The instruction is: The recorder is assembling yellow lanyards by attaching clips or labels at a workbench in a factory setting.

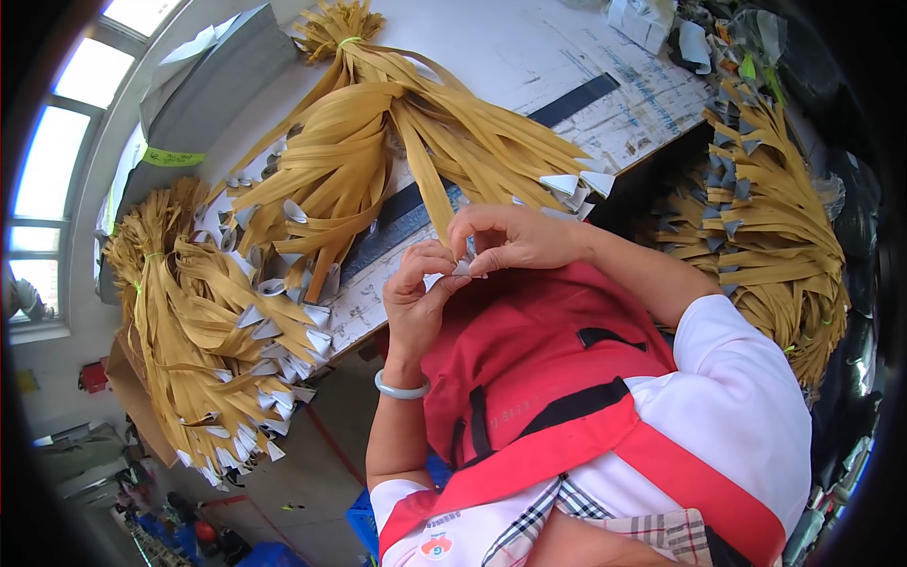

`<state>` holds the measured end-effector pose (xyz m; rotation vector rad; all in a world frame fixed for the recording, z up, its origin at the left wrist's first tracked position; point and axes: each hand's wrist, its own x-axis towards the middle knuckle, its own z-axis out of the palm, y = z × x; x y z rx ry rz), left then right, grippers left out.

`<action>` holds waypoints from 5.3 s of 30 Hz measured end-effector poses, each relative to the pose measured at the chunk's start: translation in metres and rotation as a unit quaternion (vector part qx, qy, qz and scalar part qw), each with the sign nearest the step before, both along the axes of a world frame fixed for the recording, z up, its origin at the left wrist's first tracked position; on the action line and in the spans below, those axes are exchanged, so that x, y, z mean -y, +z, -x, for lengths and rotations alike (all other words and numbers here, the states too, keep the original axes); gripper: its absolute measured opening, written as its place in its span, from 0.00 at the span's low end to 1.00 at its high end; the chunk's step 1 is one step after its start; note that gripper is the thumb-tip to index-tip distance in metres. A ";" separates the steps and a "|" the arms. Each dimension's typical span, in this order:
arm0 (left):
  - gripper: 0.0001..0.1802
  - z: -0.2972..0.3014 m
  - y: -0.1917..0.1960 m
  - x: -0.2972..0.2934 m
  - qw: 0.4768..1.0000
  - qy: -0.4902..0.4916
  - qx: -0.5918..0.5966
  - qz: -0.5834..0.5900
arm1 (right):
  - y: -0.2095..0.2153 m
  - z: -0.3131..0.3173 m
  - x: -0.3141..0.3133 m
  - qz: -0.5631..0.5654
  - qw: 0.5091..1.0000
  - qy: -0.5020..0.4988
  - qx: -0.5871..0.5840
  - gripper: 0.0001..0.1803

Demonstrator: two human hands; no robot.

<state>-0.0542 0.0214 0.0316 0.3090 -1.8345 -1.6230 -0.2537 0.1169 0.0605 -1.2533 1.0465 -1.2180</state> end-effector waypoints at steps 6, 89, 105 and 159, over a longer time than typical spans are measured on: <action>0.09 -0.002 0.009 0.016 0.985 -0.050 -0.011 -0.163 | 0.014 0.006 0.023 -0.110 0.987 0.083 -0.084 0.11; 0.06 0.006 -0.011 -0.009 0.971 0.041 0.175 0.157 | -0.054 0.011 -0.044 -0.048 0.882 -0.199 -0.425 0.10; 0.25 0.042 0.015 -0.037 0.955 0.029 0.097 0.279 | 0.015 -0.019 -0.059 -0.028 0.952 -0.281 -0.123 0.05; 0.11 0.015 0.000 0.005 0.984 0.179 0.006 0.001 | -0.001 -0.035 0.024 0.249 0.831 -0.216 -0.449 0.08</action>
